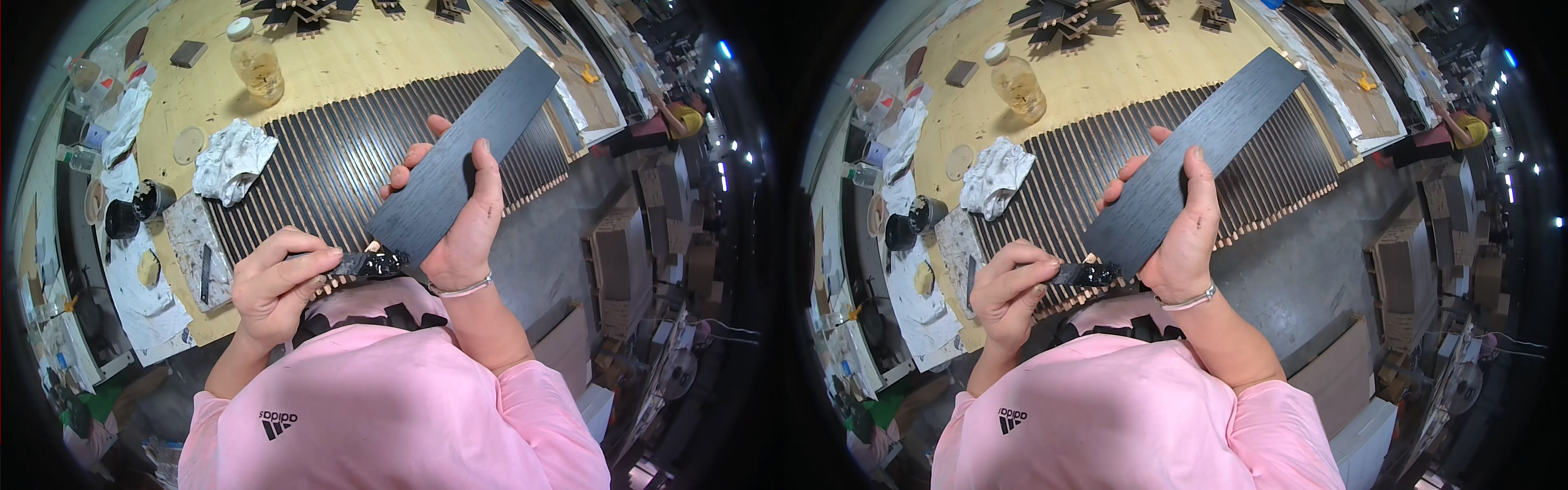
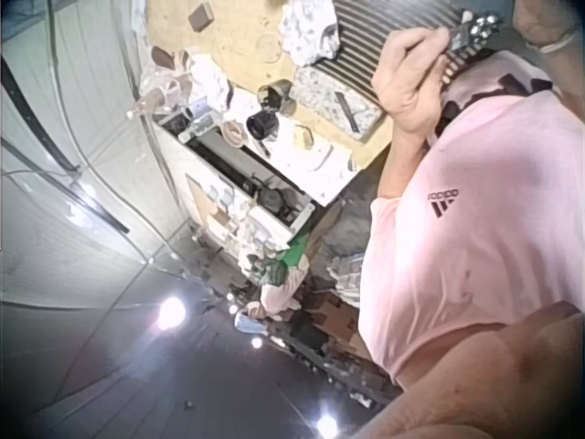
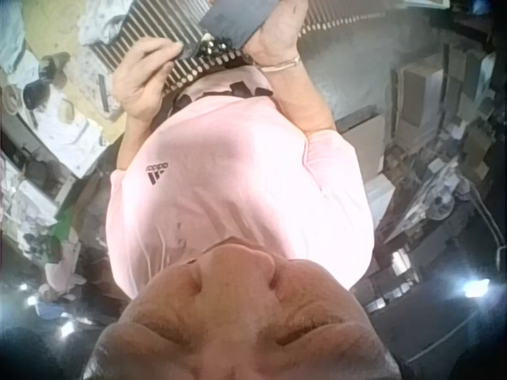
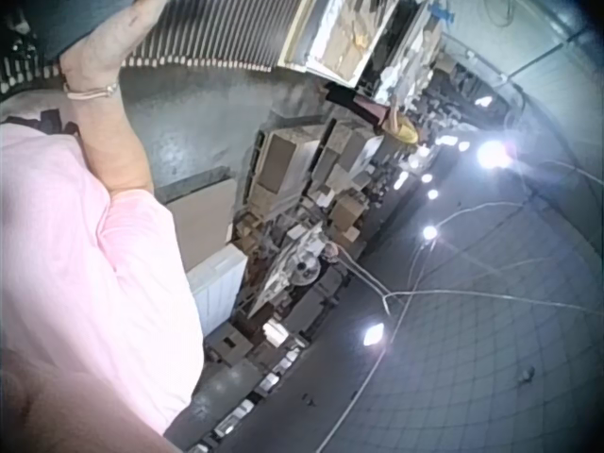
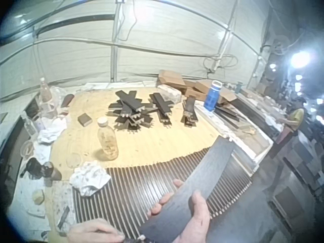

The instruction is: The person wipes a rectangular furniture component with a cloth and applies a substance using a small sponge.

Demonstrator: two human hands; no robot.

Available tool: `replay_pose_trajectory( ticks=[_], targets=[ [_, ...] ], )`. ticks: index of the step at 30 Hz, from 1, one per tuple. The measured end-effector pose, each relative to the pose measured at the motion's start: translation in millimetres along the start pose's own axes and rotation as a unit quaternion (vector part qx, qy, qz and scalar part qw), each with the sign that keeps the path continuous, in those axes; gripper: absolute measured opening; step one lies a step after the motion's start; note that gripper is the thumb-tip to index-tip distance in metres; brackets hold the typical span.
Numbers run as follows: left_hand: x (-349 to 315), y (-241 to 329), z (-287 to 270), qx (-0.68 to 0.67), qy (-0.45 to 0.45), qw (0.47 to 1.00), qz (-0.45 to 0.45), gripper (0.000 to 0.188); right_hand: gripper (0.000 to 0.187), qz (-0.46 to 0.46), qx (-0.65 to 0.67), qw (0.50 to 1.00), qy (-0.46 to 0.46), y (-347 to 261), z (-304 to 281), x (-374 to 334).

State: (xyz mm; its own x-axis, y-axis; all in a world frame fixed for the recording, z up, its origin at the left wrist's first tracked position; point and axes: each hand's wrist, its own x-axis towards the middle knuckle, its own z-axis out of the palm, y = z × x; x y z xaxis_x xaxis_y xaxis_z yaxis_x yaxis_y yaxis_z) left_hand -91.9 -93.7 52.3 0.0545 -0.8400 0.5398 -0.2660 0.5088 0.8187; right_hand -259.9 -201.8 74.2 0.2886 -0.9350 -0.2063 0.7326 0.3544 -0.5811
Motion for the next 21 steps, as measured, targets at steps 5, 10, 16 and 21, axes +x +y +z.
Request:
replay_pose_trajectory(
  ticks=[5, 10, 16, 21],
  targets=[
    [-1.1, 1.7, 2.5, -0.025, -0.014, 1.0, -0.006, 0.027, 0.049, -0.008, 0.006, 1.0, -0.001, -2.2, -1.0, -4.6],
    [-3.4, 2.7, 3.4, -0.029, -0.011, 0.999, -0.031, 0.026, 0.049, -0.02, 0.01, 1.0, 0.0, -0.7, -2.3, -6.2],
    [-5.9, 5.8, 3.2, -0.034, 0.001, 0.998, -0.055, 0.025, 0.049, -0.029, 0.002, 1.0, 0.0, -0.9, -2.4, -6.6],
    [-5.7, 3.8, 2.8, -0.055, -0.011, 0.997, -0.053, 0.025, 0.049, -0.031, 0.006, 0.999, -0.009, -0.9, -3.5, -6.1]
  ],
)
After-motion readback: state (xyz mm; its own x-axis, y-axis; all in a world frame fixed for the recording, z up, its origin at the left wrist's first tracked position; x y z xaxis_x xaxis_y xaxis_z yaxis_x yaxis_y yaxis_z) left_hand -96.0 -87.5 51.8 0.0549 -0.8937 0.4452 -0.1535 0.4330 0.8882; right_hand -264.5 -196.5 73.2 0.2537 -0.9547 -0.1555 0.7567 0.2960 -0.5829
